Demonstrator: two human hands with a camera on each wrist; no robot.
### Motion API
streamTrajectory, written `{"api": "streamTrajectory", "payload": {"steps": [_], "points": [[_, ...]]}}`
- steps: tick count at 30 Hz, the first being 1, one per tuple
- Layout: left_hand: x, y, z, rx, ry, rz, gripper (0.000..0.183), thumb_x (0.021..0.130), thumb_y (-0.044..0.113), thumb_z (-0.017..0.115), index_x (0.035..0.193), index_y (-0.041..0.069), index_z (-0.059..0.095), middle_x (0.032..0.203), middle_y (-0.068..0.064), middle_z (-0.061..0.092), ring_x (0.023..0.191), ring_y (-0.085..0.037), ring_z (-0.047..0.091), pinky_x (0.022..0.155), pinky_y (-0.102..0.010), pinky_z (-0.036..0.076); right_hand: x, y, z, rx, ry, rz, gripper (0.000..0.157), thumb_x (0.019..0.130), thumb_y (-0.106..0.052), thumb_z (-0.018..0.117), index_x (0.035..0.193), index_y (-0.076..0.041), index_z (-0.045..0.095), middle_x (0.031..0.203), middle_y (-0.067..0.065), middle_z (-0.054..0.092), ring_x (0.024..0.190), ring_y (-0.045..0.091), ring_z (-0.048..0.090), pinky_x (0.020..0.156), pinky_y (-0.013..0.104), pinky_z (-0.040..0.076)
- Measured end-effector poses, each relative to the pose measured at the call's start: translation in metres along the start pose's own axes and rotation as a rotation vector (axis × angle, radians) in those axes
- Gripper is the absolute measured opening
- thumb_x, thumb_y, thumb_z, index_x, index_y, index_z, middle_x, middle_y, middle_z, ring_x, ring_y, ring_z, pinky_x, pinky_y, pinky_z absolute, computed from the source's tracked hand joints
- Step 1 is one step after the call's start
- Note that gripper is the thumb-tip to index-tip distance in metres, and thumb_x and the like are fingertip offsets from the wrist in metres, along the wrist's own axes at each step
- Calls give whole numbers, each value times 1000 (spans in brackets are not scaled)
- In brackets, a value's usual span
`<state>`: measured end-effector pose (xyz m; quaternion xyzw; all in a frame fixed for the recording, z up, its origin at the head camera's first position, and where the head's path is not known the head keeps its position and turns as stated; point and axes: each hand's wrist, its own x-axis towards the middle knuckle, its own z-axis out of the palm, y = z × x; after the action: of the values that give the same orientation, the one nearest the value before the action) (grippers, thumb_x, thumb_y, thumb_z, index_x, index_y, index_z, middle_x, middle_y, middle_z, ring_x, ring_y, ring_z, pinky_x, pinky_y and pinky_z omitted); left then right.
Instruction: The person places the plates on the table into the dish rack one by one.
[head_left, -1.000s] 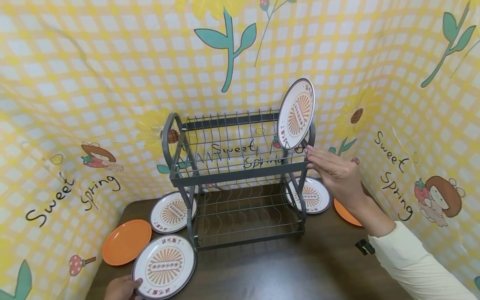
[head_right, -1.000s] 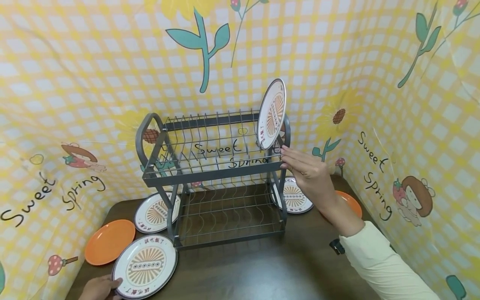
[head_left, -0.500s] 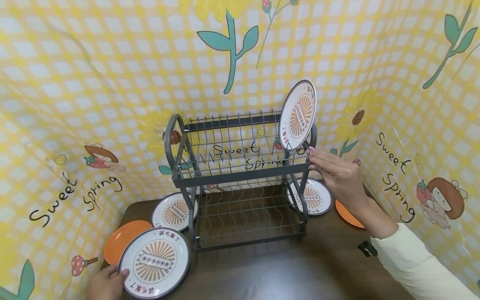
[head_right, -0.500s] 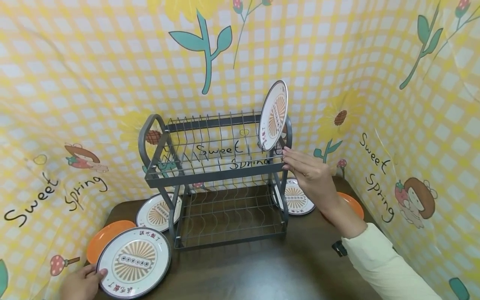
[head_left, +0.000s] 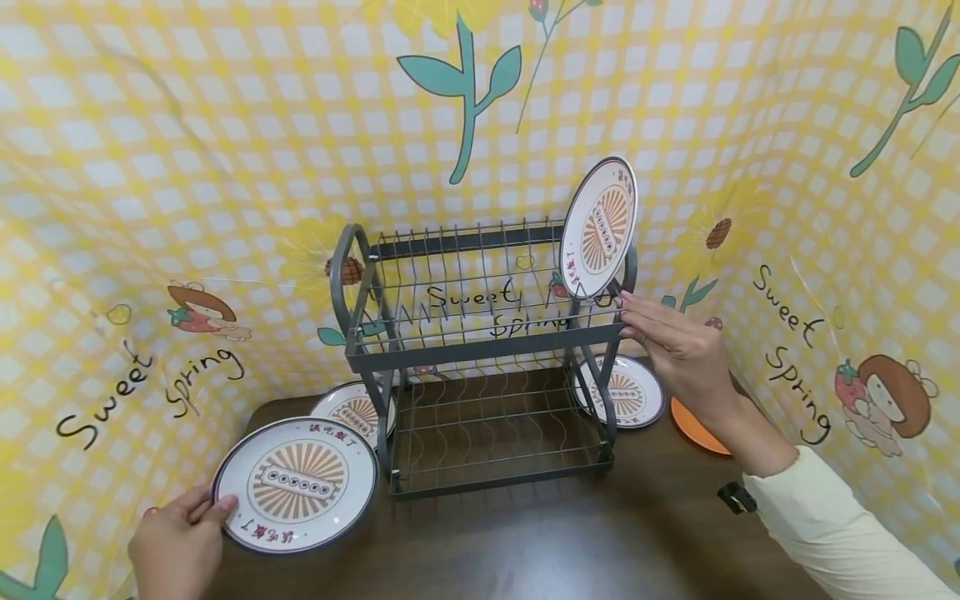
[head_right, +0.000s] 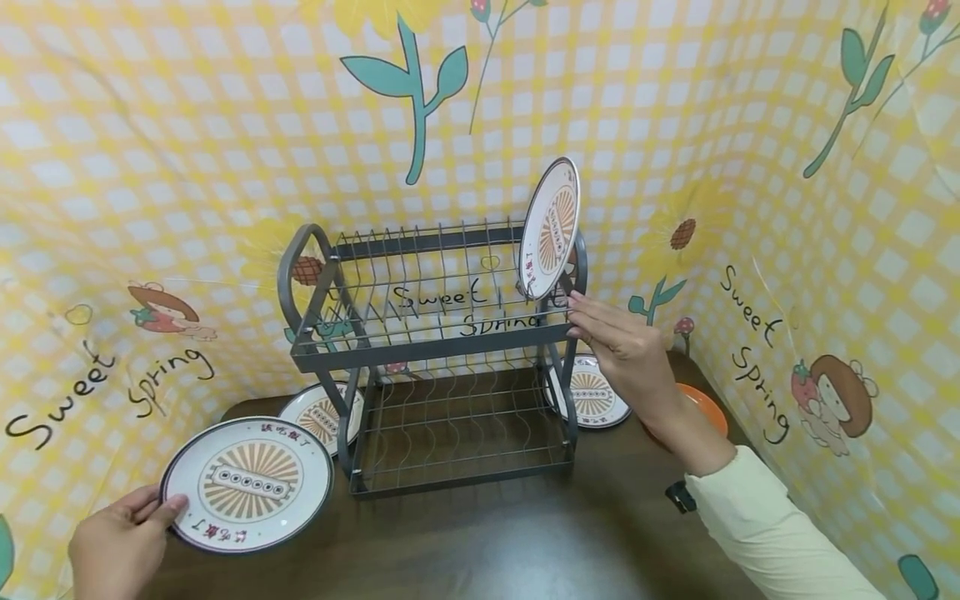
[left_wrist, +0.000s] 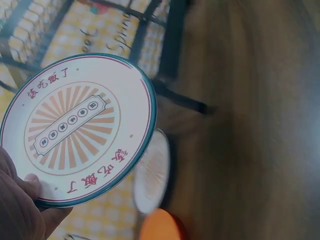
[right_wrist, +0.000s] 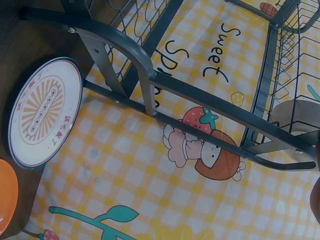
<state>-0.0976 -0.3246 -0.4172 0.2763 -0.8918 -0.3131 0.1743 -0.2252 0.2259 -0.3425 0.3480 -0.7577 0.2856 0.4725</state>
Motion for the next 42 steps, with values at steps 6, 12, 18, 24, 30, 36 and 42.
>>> {"api": "streamTrajectory", "payload": {"steps": [6,12,18,24,30,36,42], "points": [[-11,31,-10,-119,-17,7,42,87,23,73,117,-6,65,106,-23,66,60,32,38,58,5,41,-1,0,1,0,-1,23,34,69,8,80,102,0,75,116,13,69,107,29,67,98,19,48],[-19,65,-14,-264,-35,12,37,89,16,70,116,-8,66,100,-23,70,60,19,56,58,-6,52,-3,1,2,15,6,32,35,68,10,79,101,1,75,116,14,69,108,30,67,99,20,48],[-27,95,-14,-406,-21,59,34,87,15,72,116,-3,68,79,15,72,65,11,64,61,-12,56,-4,4,2,47,27,21,41,66,15,77,105,3,73,117,17,67,109,33,66,99,22,50],[-35,120,-15,-521,-21,120,37,85,14,74,118,-1,67,95,2,74,74,6,68,66,-14,57,-9,3,-1,29,57,44,27,82,2,72,109,4,71,115,19,68,106,33,66,101,17,47],[-43,139,-19,-663,-42,158,37,81,8,77,115,-3,68,85,17,74,77,0,71,67,-16,57,-7,-10,-5,46,145,109,35,96,-26,58,105,6,67,105,21,65,89,29,60,89,17,46],[-53,158,-19,-678,-85,226,34,81,5,76,114,-2,69,85,22,72,80,0,71,68,-15,57,5,-38,-5,189,-22,174,26,92,-15,64,112,2,64,106,13,62,85,17,60,77,15,53],[-64,180,-13,-809,-184,203,35,81,4,76,115,-1,69,91,7,76,77,-5,72,67,-16,58,23,-75,0,367,-311,299,51,86,-2,70,134,-7,52,115,7,64,102,13,63,86,20,56]]}}
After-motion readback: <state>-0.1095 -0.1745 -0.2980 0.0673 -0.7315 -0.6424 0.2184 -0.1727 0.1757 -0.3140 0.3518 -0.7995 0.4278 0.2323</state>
